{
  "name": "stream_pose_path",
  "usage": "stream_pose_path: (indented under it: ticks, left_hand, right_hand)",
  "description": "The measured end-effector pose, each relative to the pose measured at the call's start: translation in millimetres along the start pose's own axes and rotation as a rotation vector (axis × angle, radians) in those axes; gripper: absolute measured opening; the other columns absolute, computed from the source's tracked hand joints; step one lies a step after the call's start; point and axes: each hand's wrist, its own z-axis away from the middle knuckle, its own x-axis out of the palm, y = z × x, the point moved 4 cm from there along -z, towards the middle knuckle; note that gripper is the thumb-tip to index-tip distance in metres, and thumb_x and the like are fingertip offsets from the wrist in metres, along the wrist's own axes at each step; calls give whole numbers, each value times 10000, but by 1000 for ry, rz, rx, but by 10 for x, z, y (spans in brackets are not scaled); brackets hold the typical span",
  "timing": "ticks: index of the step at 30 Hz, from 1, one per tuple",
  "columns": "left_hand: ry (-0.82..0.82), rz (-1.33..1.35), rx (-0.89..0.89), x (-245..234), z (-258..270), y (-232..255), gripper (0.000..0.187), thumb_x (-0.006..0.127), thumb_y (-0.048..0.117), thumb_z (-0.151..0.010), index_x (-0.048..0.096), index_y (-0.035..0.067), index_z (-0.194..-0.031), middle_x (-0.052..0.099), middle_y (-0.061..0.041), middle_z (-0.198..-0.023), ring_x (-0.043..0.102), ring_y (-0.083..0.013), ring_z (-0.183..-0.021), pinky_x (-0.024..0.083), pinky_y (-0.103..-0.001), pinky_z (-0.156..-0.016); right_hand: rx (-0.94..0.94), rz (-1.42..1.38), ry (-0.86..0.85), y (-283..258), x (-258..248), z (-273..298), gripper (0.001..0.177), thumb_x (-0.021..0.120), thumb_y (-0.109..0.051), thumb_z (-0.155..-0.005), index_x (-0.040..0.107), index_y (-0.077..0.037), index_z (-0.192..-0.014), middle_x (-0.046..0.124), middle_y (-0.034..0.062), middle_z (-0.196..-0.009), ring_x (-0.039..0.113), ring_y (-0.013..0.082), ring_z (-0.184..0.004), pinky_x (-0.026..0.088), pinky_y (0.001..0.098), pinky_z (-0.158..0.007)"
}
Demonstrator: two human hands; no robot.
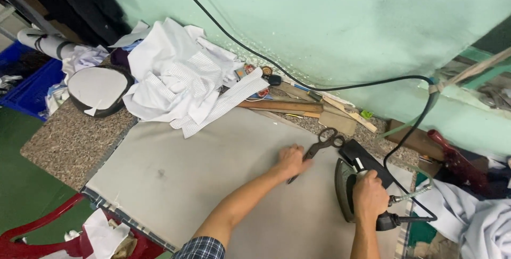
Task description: The person cuts a piece of white checkered fabric using shears, then irons it on a worktable using a steam iron and a black pressing block. They repeat the ironing process on another piece of fabric.
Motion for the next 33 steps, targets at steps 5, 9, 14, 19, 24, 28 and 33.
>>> stream_pose_path:
  ticks: [5, 9, 14, 19, 24, 28, 33]
  left_hand:
    - [28, -70, 57, 458, 178, 99, 267, 525, -13, -864, 586, 7, -1123, 651, -204, -1023, 657, -425, -862, 540, -551, -650]
    - [8, 31, 12, 349, -147, -75, 255, 553, 16, -898, 576, -19, -1149, 635, -224, -1044, 682, -440, -848, 555, -542, -663]
    - [443, -216, 120, -97, -235, -350, 178, 709, 176, -907, 720, 41, -1023, 597, -134, -971, 545, -338, -937, 435, -447, -784]
    - [387, -161, 200, -538, 955, -901, 629, 579, 398, -952, 497, 45, -1466, 391, -234, -1574, 341, -392, -1461, 210, -525, -1217]
    - [159, -198, -161, -1071, 2325, -2066, 654, 290, 544, -1026, 324, 192, -1576, 229, -140, -1654, 163, -313, -1524, 52, -507, -1214]
    - [130, -270, -545, -1817, 3225, -3157, 689, 149, 601, -1012, 184, 243, -1600, 128, -77, -1682, 98, -272, -1550, 60, -502, -1239]
    - [291, -355, -763, -2199, 3753, -4909, 760, 34, 670, -1005, 183, 232, -1607, 172, -108, -1676, 88, -305, -1567, 60, -504, -1256]
  right_hand:
    - [56, -22, -92, -42, -53, -192, 323, 599, -391, -1011, 546, -77, -1060, 736, 119, -919, 760, 362, -743, 563, 462, -593]
    - [28, 60, 18, -53, -21, -261, 361, 638, -447, -993, 560, -96, -1017, 729, 79, -845, 755, 325, -687, 555, 440, -556]
    - [130, 2, -230, -81, -172, -358, 325, 543, -381, -1043, 568, -68, -1129, 761, 151, -1024, 778, 410, -857, 584, 507, -691]
    - [176, 20, -305, -112, -328, -398, 404, 536, -430, -1054, 565, -63, -1221, 757, 169, -1117, 788, 410, -910, 594, 505, -708]
    - [148, 87, -152, -83, -326, -374, 508, 594, -522, -1017, 625, -65, -1236, 793, 152, -1100, 803, 372, -933, 600, 476, -724]
    - [132, 118, -8, -49, -215, -370, 664, 670, -562, -882, 636, -65, -1320, 728, 212, -1202, 698, 385, -1083, 537, 482, -828]
    - [-276, 50, 754, -1175, -844, 207, 652, 824, -480, -876, 674, -7, -1298, 555, 186, -1157, 512, 347, -995, 438, 433, -857]
